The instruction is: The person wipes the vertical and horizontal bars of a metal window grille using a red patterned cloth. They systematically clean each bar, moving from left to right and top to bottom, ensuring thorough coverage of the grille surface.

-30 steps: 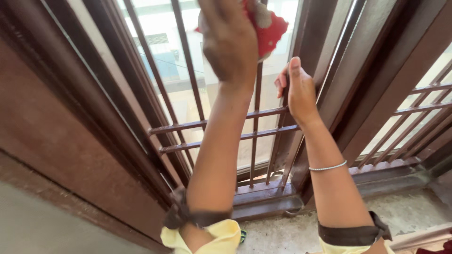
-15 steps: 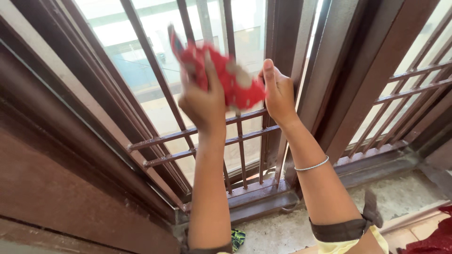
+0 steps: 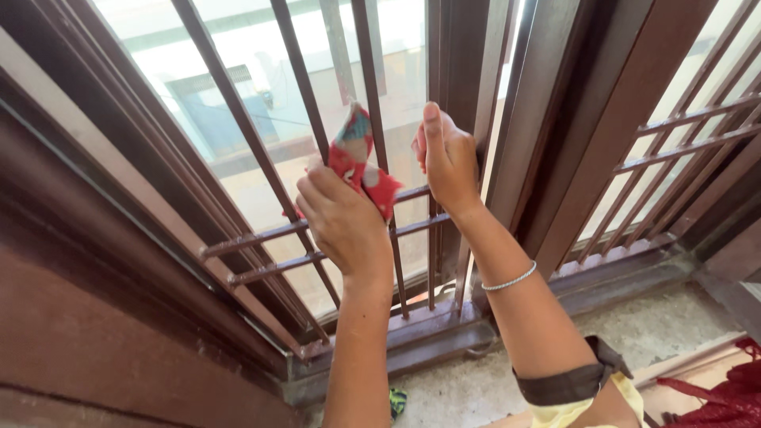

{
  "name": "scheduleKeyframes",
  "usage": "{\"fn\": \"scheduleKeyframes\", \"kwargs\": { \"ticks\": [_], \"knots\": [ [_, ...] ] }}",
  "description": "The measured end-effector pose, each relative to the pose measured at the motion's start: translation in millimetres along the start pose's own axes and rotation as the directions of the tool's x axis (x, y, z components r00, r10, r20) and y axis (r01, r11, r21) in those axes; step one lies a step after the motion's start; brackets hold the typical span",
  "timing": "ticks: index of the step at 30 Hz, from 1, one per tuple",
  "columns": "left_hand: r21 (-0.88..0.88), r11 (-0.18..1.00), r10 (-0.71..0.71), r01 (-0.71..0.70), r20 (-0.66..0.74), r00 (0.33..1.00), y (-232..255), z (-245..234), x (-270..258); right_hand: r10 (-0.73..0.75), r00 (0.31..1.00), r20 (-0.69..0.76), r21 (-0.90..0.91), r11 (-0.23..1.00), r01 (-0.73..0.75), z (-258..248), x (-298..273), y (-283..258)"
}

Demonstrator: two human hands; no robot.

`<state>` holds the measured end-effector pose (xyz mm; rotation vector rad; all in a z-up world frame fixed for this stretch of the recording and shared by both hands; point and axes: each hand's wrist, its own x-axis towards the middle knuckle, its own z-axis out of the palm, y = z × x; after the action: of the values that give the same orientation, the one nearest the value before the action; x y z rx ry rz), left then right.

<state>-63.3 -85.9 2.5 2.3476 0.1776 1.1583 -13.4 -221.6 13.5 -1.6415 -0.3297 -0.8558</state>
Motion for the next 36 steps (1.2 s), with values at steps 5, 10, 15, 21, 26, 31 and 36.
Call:
{"fn": "scheduleKeyframes", "kwargs": {
  "ticks": [5,10,15,21,26,31,36],
  "knots": [
    [-0.060,0.985,0.145,-0.160,-0.209,0.967,5.8,-31.6,-44.3,-0.008,0.998,0.068,0.217,0.976,-0.007,-5.9,2.2,9.4],
    [-0.375,0.906,0.127,-0.195,-0.200,0.972,38.3,-76.1,-58.5,-0.028,0.987,0.159,0.411,0.911,-0.041,-23.0,15.9,25.9],
    [-0.328,0.859,0.205,-0.392,-0.481,0.852,88.2,-43.9,38.8,-0.031,0.970,0.239,0.580,0.806,-0.118,-26.3,17.0,29.5],
    [-0.225,0.880,0.245,-0.417,-0.537,0.807,99.9,16.7,74.3,0.112,0.972,0.209,0.421,0.887,-0.192,-30.7,21.4,18.8],
    [-0.251,0.908,0.232,-0.336,-0.367,0.901,77.5,16.9,37.8,-0.006,0.970,0.242,0.449,0.887,-0.106,-27.8,16.6,13.6],
    [-0.278,0.933,0.177,-0.230,-0.202,0.963,60.5,19.8,12.3,0.186,0.942,0.281,0.209,0.946,-0.249,-31.9,9.6,-0.2],
    [-0.171,0.971,0.158,-0.169,-0.076,0.985,39.4,26.2,-12.6,0.069,0.963,0.261,0.148,0.983,-0.110,-33.0,4.9,7.6]
  ]
}}
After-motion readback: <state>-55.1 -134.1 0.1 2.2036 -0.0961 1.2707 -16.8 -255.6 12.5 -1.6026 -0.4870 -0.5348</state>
